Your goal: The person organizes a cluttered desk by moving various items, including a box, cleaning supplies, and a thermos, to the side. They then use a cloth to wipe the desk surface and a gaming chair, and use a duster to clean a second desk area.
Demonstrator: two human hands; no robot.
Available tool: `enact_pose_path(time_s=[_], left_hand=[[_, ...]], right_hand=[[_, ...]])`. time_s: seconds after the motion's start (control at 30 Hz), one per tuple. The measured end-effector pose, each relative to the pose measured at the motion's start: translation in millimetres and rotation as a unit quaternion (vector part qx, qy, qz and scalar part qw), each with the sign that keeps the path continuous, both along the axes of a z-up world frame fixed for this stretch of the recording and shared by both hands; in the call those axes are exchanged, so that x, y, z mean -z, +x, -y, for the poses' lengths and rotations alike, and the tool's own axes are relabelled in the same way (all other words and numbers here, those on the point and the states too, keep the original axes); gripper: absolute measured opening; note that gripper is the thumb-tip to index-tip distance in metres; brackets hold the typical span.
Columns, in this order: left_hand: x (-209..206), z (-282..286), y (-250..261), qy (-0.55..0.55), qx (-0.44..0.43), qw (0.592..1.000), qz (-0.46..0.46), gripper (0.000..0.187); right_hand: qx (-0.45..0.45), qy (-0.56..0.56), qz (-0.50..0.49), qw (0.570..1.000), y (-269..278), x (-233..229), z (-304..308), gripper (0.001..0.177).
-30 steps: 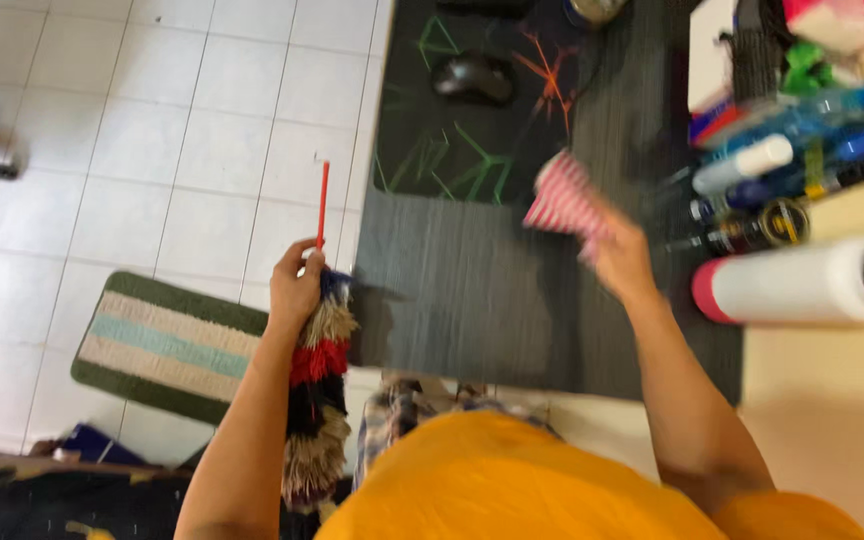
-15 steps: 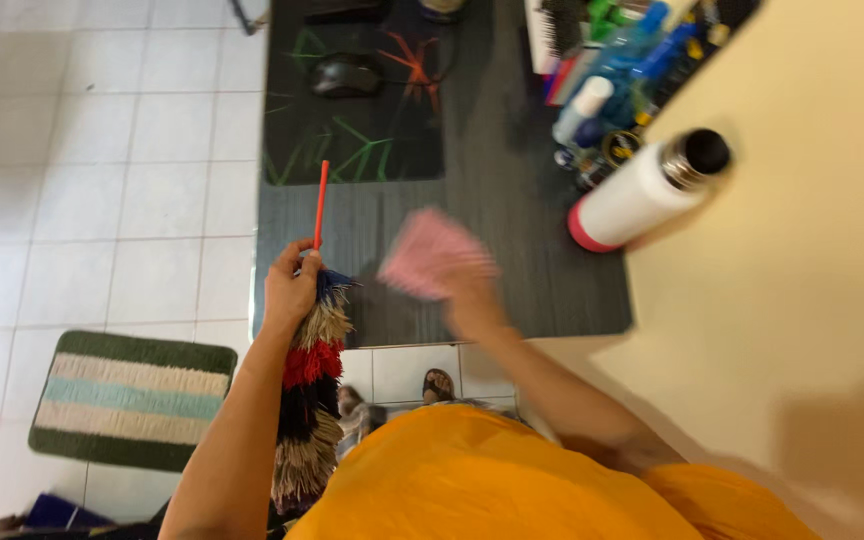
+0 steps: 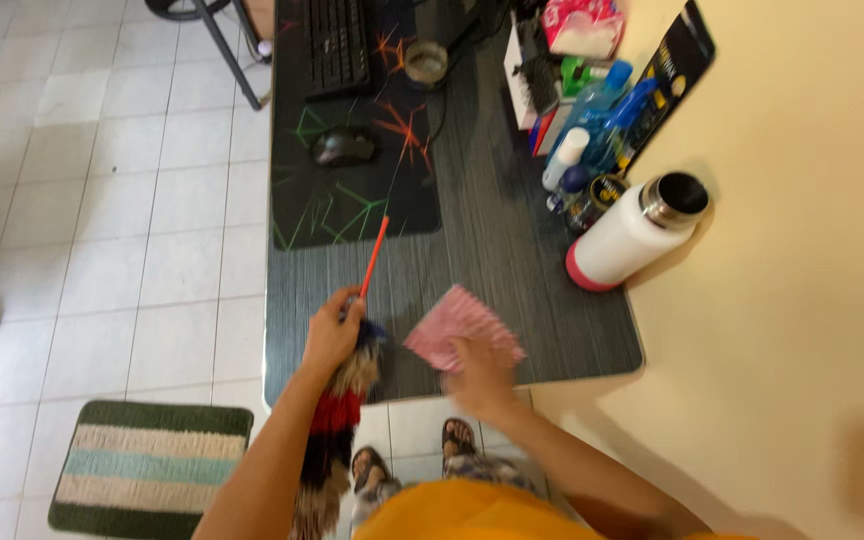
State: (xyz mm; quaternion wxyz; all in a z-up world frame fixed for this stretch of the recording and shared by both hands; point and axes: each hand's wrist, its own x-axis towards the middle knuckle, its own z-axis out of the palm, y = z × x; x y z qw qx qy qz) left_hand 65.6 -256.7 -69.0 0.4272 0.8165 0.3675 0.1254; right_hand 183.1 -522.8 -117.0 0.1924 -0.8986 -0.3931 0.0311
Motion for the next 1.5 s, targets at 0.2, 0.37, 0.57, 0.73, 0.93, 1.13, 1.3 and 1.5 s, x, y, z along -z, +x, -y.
enact_pose_path(time_s=[0.2,0.37,0.57,0.73,0.93,1.13,1.3,1.5], left_hand=[[-14.6,12.9,-23.9,-0.057,-0.045,0.997,-0.021,0.034],[-22.4,18.6,-28.8,-0.059,-0.048,0.996,-0.048,0.034],[-17.1,21.8,2.1,-0.027,0.017,0.999,0.002,0.035],[-11.5,21.7,17.7,-0.018,0.039,0.999,0.009,0.035],[-2.5,-0.1,10.5,-0.084,-0.007,0.996,0.024,0.034],[-16.3,-28.2,-19.8,-0.069,-0.039,0.995,0.065,0.035],[-31.5,-41.8,-68.1,-0.084,-0.082,0.988,0.096,0.037],[-31.9,-29.3,-93.0,-0.063,-0.120,0.989,0.052,0.036]], right_hand=[[0.022,0.021,0.059,0.998,152.3,22.3,-81.3,0.064],[0.040,0.045,0.081,0.995,233.5,51.4,-100.0,0.054],[-0.023,0.089,0.082,0.992,149.7,35.8,8.4,0.053],[0.019,0.107,0.093,0.990,60.3,-1.8,102.9,0.053],[-0.101,0.144,0.059,0.983,-12.9,12.0,38.1,0.033],[-0.354,0.098,-0.067,0.928,-3.5,5.3,-52.8,0.025],[-0.177,0.215,-0.094,0.956,226.9,1.1,-107.5,0.027],[0.030,0.240,-0.079,0.967,311.4,33.8,-134.5,0.045]])
